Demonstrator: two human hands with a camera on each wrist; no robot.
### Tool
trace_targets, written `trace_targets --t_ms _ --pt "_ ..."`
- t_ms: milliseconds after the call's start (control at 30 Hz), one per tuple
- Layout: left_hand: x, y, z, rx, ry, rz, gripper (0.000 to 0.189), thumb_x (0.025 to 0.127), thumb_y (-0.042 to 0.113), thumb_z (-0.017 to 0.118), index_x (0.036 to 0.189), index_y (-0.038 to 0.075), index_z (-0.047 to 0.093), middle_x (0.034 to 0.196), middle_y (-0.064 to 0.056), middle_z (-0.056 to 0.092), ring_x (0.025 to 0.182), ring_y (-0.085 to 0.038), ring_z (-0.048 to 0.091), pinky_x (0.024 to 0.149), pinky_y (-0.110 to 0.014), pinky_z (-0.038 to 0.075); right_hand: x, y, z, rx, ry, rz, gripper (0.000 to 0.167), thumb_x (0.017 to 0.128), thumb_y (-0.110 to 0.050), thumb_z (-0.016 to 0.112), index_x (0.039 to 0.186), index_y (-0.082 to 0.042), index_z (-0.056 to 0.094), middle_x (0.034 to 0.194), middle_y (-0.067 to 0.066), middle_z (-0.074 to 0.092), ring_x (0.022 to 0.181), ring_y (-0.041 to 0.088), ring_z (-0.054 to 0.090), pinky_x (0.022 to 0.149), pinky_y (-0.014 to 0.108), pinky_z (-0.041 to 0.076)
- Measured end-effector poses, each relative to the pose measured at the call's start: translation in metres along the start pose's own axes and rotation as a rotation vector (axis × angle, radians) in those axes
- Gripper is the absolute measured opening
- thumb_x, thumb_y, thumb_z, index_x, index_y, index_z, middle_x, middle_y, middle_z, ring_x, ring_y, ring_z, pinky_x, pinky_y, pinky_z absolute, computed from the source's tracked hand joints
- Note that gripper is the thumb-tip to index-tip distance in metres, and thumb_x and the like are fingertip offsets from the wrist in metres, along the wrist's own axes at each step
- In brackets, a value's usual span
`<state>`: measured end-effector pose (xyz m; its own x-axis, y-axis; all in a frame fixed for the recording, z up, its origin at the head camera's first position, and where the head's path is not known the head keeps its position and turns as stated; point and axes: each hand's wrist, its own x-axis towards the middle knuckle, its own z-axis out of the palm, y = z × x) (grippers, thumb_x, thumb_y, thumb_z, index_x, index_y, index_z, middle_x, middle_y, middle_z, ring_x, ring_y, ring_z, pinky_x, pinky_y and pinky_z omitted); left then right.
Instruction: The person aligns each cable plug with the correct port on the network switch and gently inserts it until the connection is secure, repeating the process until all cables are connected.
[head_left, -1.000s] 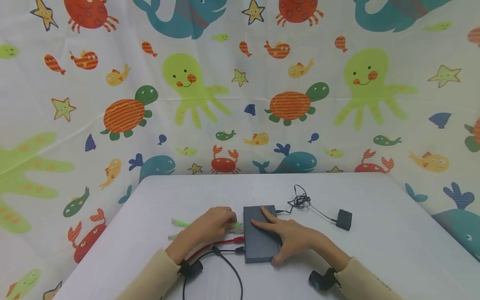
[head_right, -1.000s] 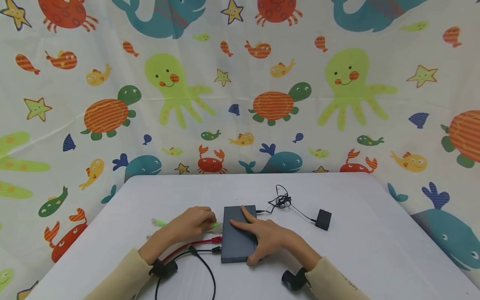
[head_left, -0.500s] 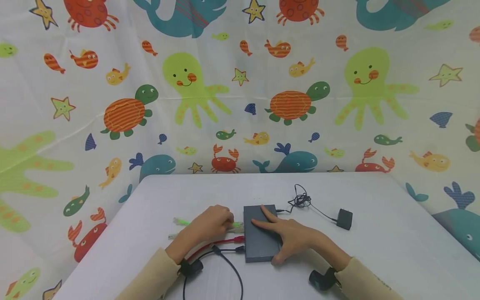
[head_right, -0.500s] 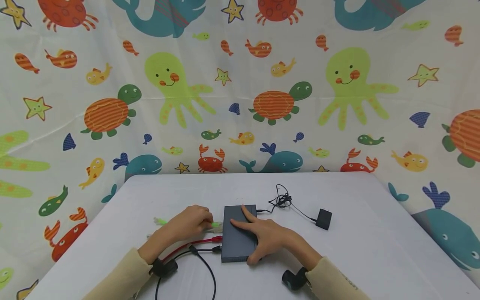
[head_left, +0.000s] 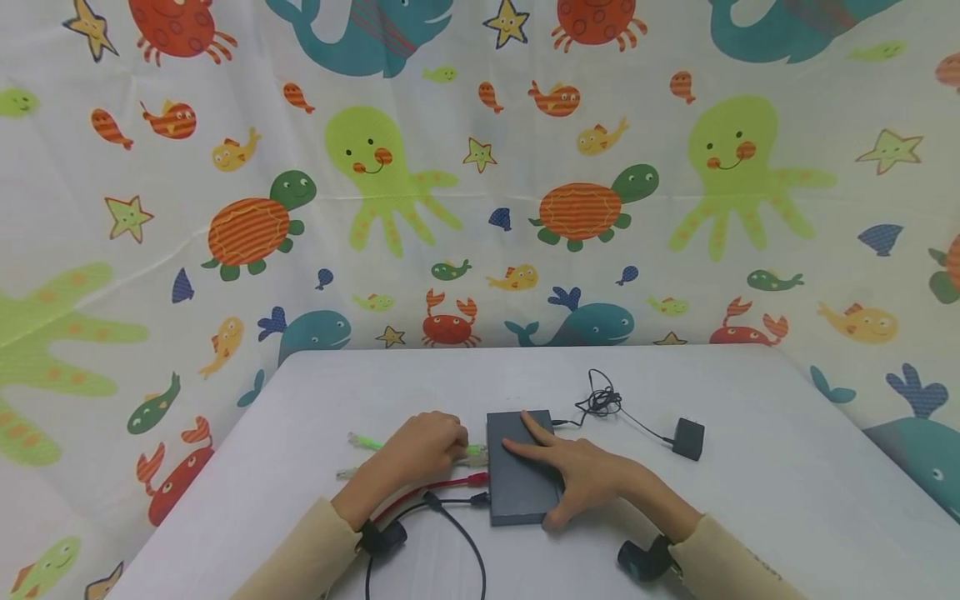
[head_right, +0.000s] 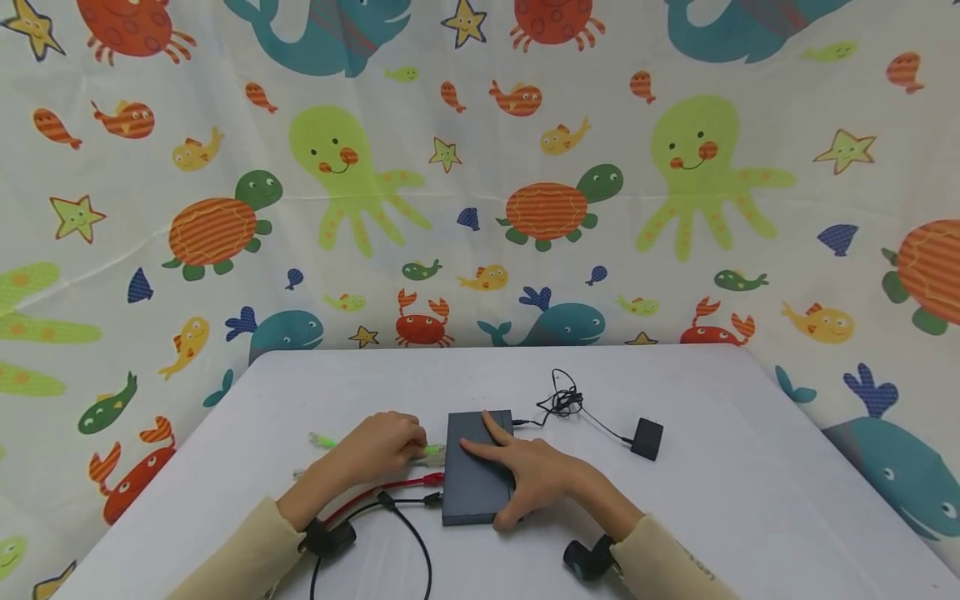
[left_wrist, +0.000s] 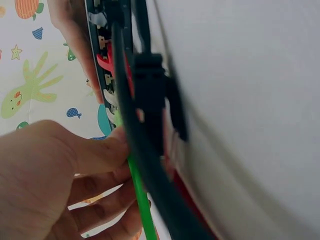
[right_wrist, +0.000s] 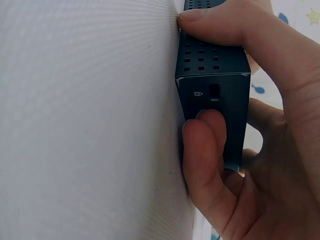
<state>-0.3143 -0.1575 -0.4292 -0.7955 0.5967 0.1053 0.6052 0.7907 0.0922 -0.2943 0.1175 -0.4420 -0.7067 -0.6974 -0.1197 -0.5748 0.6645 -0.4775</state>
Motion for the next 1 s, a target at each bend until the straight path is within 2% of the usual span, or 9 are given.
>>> trace_targets --t_ms 233,533,833,1000 --pt "-0.0005 -0.0013 0.0021 0.001 0.015 -0.007 0.011 0.087 0.022 0.071 0.097 0.017 0.075 0.084 0.009 0.068 0.076 -0.006 0.057 0.072 -0.026 0.052 0.0001 0.0 0.0011 -0.014 0.0 0.008 0.105 0.065 -0.055 0.081 0.15 -0.046 0.021 0.165 0.002 -0.005 0.138 0.034 0.036 0.099 0.053 0.042" --pt "0.0002 -0.0022 0.002 0.013 0.014 0.019 0.01 0.087 0.021 0.07 0.094 0.017 0.076 0.081 0.009 0.067 0.072 -0.005 0.057 0.068 -0.025 0.051 0.0002 -0.0004 -0.0005 -0.01 -0.003 0.01 0.106 0.064 -0.055 0.081 0.15 -0.046 0.02 0.164 0.0 -0.006 0.138 0.033 0.036 0.1 0.054 0.041" --pt "0.0021 -0.0044 0.0031 0.011 0.02 0.001 0.012 0.088 0.024 0.07 0.097 0.018 0.075 0.084 0.009 0.068 0.075 -0.006 0.059 0.07 -0.026 0.052 -0.0005 -0.0002 -0.0017 -0.016 0.001 0.008 0.106 0.064 -0.056 0.081 0.15 -0.046 0.02 0.165 0.002 -0.005 0.138 0.034 0.037 0.1 0.055 0.042" --pt "0.0009 -0.0032 0.0049 0.049 0.014 -0.013 0.012 0.087 0.025 0.071 0.096 0.019 0.077 0.08 0.01 0.067 0.071 -0.005 0.057 0.067 -0.024 0.05 -0.0003 -0.0022 -0.0007 -0.006 -0.003 0.005 0.105 0.065 -0.055 0.081 0.151 -0.045 0.021 0.165 0.003 -0.005 0.138 0.035 0.037 0.1 0.055 0.042"
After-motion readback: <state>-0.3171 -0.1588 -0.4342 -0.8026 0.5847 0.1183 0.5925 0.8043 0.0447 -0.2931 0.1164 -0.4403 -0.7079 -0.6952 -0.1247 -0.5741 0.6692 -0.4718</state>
